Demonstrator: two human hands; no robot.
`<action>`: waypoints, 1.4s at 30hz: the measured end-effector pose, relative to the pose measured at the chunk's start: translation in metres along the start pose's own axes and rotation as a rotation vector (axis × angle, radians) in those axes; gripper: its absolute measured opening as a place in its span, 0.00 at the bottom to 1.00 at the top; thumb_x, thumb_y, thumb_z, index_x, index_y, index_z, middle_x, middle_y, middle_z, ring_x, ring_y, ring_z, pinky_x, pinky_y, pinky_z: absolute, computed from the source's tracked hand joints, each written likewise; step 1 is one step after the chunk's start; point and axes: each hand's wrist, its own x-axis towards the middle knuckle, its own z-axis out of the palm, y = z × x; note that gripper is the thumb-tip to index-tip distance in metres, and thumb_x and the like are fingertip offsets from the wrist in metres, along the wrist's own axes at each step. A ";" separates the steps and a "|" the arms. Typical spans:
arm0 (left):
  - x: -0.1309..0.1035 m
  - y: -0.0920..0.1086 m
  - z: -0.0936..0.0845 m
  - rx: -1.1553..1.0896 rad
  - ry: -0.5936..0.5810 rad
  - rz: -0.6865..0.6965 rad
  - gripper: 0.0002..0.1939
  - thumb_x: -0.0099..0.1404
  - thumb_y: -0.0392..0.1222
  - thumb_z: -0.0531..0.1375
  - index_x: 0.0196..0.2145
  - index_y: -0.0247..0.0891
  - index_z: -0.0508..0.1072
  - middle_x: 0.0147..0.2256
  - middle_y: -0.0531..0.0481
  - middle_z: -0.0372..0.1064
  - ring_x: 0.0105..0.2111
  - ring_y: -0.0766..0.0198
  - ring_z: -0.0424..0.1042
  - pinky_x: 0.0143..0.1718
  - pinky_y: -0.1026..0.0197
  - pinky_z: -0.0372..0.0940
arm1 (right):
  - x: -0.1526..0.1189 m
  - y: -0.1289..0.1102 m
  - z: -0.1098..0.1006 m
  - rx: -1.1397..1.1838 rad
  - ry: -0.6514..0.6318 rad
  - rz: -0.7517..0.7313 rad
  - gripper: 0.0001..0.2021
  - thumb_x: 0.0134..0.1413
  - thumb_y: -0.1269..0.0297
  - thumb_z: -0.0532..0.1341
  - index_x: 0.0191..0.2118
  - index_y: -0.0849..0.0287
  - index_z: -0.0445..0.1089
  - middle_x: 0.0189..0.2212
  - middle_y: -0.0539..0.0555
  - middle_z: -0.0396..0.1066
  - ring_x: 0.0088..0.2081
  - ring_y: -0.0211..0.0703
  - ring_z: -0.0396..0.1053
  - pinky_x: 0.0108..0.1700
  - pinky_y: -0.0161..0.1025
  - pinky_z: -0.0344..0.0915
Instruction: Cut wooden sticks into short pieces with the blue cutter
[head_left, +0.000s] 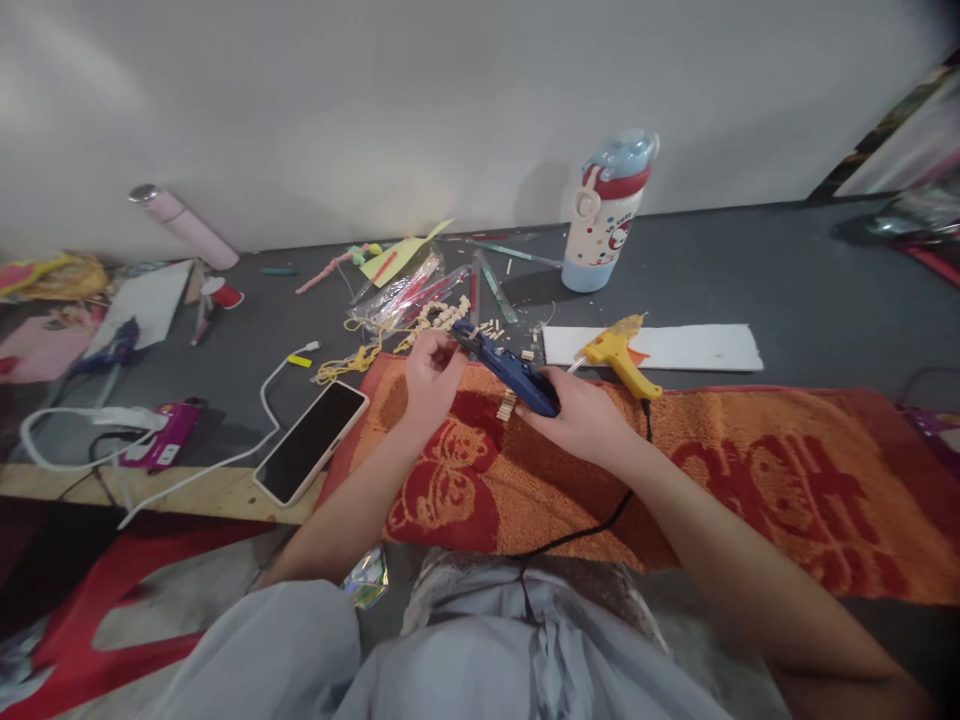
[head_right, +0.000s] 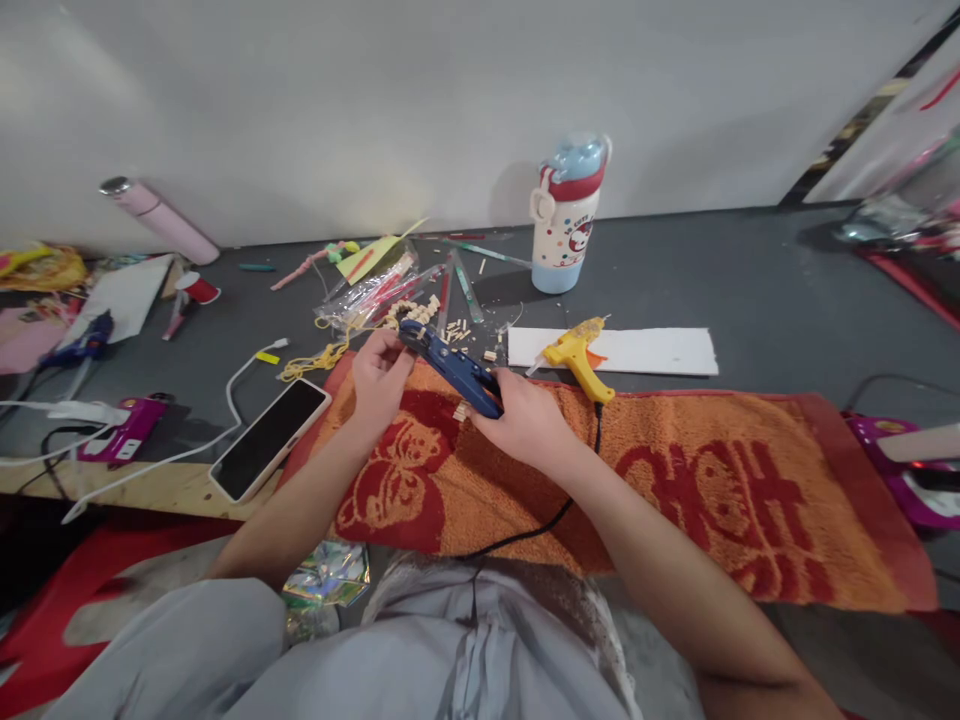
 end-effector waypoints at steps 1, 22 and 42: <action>0.000 0.000 0.000 0.004 -0.001 0.002 0.10 0.56 0.43 0.63 0.25 0.36 0.66 0.27 0.53 0.60 0.27 0.69 0.61 0.29 0.65 0.58 | 0.000 0.000 0.000 -0.005 0.003 0.003 0.19 0.51 0.53 0.58 0.46 0.60 0.66 0.42 0.60 0.74 0.41 0.54 0.72 0.37 0.41 0.63; -0.001 -0.006 0.002 -0.031 -0.037 -0.033 0.13 0.56 0.47 0.63 0.25 0.37 0.66 0.25 0.55 0.60 0.24 0.71 0.60 0.27 0.66 0.57 | 0.001 0.001 0.001 0.027 0.022 -0.033 0.20 0.49 0.54 0.61 0.46 0.60 0.66 0.40 0.60 0.74 0.39 0.53 0.73 0.36 0.41 0.64; -0.008 0.021 -0.003 0.489 -0.021 0.448 0.06 0.58 0.35 0.60 0.35 0.39 0.68 0.39 0.44 0.65 0.44 0.58 0.65 0.47 0.53 0.62 | 0.005 0.005 -0.001 0.008 0.074 -0.032 0.19 0.50 0.51 0.59 0.42 0.61 0.68 0.33 0.59 0.74 0.33 0.50 0.72 0.33 0.39 0.61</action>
